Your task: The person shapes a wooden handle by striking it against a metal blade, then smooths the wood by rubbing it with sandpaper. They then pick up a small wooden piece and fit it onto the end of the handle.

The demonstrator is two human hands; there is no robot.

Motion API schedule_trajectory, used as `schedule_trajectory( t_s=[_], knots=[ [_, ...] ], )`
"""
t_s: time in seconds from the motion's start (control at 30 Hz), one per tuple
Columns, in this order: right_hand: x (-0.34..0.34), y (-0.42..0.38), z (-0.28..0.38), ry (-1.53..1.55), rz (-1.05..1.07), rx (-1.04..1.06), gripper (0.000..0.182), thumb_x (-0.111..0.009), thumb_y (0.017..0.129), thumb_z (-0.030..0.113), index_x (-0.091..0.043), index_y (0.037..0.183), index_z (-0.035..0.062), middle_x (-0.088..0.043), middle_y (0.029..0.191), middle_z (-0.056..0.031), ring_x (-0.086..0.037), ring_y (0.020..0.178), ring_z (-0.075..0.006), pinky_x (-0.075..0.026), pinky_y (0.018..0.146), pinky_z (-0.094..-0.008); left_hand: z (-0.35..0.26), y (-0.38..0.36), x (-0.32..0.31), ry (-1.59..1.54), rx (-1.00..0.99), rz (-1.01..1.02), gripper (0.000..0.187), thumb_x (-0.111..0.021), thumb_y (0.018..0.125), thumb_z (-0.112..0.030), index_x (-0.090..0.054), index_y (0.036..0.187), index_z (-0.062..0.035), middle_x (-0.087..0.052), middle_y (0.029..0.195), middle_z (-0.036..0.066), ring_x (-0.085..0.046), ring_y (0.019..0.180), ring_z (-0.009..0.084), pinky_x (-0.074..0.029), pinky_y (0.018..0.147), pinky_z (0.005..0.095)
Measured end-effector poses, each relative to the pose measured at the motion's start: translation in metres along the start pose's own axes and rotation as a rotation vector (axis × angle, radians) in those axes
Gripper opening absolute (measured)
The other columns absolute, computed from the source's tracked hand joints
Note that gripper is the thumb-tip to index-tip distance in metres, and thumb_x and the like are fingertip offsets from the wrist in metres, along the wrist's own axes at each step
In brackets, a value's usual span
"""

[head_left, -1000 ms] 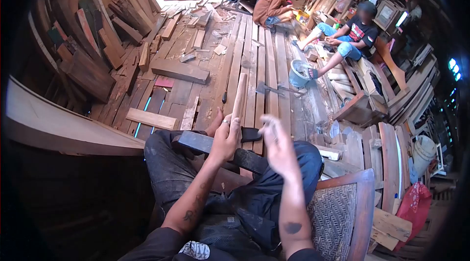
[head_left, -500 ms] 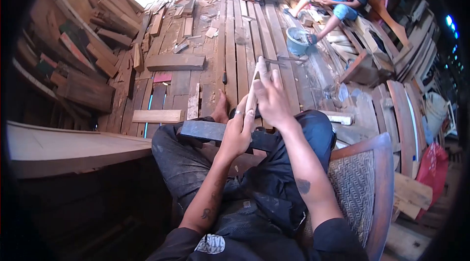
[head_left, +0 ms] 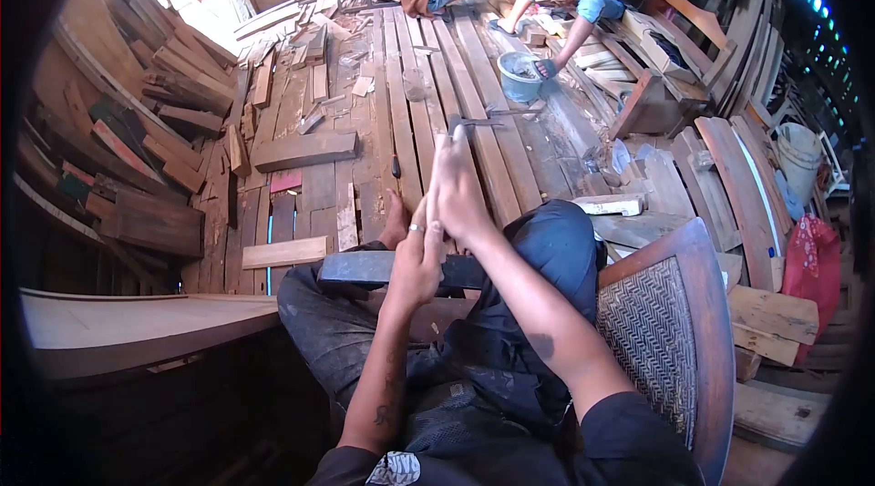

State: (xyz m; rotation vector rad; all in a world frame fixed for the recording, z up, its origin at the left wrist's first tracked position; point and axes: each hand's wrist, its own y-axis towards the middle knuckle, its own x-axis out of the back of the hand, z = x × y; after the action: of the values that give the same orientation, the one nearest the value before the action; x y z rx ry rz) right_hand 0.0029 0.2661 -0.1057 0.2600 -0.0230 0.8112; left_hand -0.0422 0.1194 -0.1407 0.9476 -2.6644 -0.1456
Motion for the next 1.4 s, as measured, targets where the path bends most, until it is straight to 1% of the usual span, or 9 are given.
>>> schedule_trajectory(
  t_s=[0.13,0.23,0.27,0.33,0.4,0.5,0.7,1.17,1.4],
  knots=[
    [0.004,0.027,-0.003,0.185,-0.034,-0.052,0.073,-0.032,0.119,0.041,-0.014,0.167,-0.0109,-0.016,0.176,-0.0314,-0.012,0.166,-0.0339,-0.012,0.134,-0.0382,-0.05,-0.005,0.009,-0.014,0.2,0.095,0.055,-0.043,0.116,-0.022,-0.036,0.165,0.0022,-0.043,0.166,0.027,-0.043,0.154,0.0294,-0.035,0.124,0.0386],
    [-0.023,-0.005,-0.004,0.012,-0.067,0.064,0.069,-0.032,0.119,0.04,-0.018,0.168,-0.0073,-0.017,0.176,-0.0302,-0.012,0.167,-0.0334,-0.013,0.134,-0.0393,-0.039,-0.004,0.009,-0.058,0.21,0.061,0.054,-0.046,0.116,-0.024,-0.04,0.165,-0.002,-0.056,0.133,0.019,-0.051,0.121,0.0216,-0.042,0.102,0.0351],
    [-0.017,-0.012,0.003,0.057,-0.048,0.047,0.069,-0.031,0.119,0.041,-0.02,0.168,-0.0075,-0.015,0.177,-0.0296,-0.008,0.167,-0.0326,-0.01,0.134,-0.0401,-0.031,-0.003,0.009,-0.054,0.185,0.044,0.053,-0.048,0.116,-0.025,-0.042,0.164,-0.0039,-0.059,0.107,0.012,-0.053,0.094,0.0159,-0.046,0.083,0.0325],
    [-0.002,0.0,0.0,0.099,-0.123,0.022,0.068,-0.03,0.119,0.045,-0.024,0.168,-0.0021,-0.045,0.154,-0.0214,-0.045,0.137,-0.0269,-0.036,0.116,-0.0379,-0.032,-0.004,0.005,-0.069,0.157,0.01,0.05,-0.055,0.114,-0.025,-0.05,0.159,-0.0037,-0.062,0.079,0.004,-0.055,0.067,0.0101,-0.05,0.064,0.0299],
    [0.012,0.019,0.004,0.245,-0.175,-0.052,0.063,-0.032,0.119,0.048,-0.036,0.165,0.0059,-0.063,0.103,-0.0042,-0.058,0.08,-0.0116,-0.051,0.073,-0.0295,-0.03,-0.003,0.006,-0.016,0.06,0.054,0.049,-0.059,0.112,-0.025,-0.055,0.155,-0.0017,-0.063,0.079,0.004,-0.057,0.068,0.01,-0.05,0.063,0.0298],
    [0.021,0.027,0.011,0.383,-0.296,-0.113,0.055,-0.056,0.113,0.045,-0.05,0.152,0.0073,-0.059,0.082,0.0019,-0.055,0.065,-0.006,-0.047,0.058,-0.0258,-0.035,-0.004,0.011,0.048,0.044,0.124,0.048,-0.065,0.108,-0.023,-0.061,0.149,0.0009,-0.063,0.078,0.002,-0.058,0.067,0.009,-0.049,0.061,0.0292],
    [0.023,0.004,0.027,0.575,-0.182,-0.188,0.045,-0.078,0.102,0.023,-0.06,0.14,0.0046,-0.067,0.085,-0.0016,-0.065,0.067,-0.0103,-0.051,0.059,-0.0271,-0.042,-0.009,0.013,0.001,0.189,0.204,0.041,-0.06,0.111,-0.023,-0.064,0.144,-0.0005,-0.06,0.074,-0.001,-0.057,0.066,0.0071,-0.049,0.06,0.0271],
    [0.027,0.004,0.042,0.717,-0.108,-0.226,0.042,-0.079,0.101,0.033,-0.063,0.131,0.0082,-0.071,0.085,-0.0067,-0.072,0.07,-0.0173,-0.06,0.061,-0.0332,-0.027,-0.014,0.016,-0.23,0.191,0.186,0.049,-0.043,0.118,-0.036,-0.055,0.146,0.0013,-0.058,0.077,-0.001,-0.054,0.062,0.0084,-0.047,0.056,0.0259],
    [0.027,0.009,0.041,0.639,-0.121,-0.154,0.042,-0.079,0.099,0.019,-0.063,0.132,-0.0006,-0.072,0.087,-0.0086,-0.075,0.077,-0.0173,-0.061,0.067,-0.0333,-0.036,-0.012,0.021,-0.195,0.231,0.219,0.047,-0.042,0.118,-0.04,-0.059,0.138,-0.0012,-0.055,0.08,-0.001,-0.051,0.059,0.008,-0.045,0.053,0.0257]
  ],
)
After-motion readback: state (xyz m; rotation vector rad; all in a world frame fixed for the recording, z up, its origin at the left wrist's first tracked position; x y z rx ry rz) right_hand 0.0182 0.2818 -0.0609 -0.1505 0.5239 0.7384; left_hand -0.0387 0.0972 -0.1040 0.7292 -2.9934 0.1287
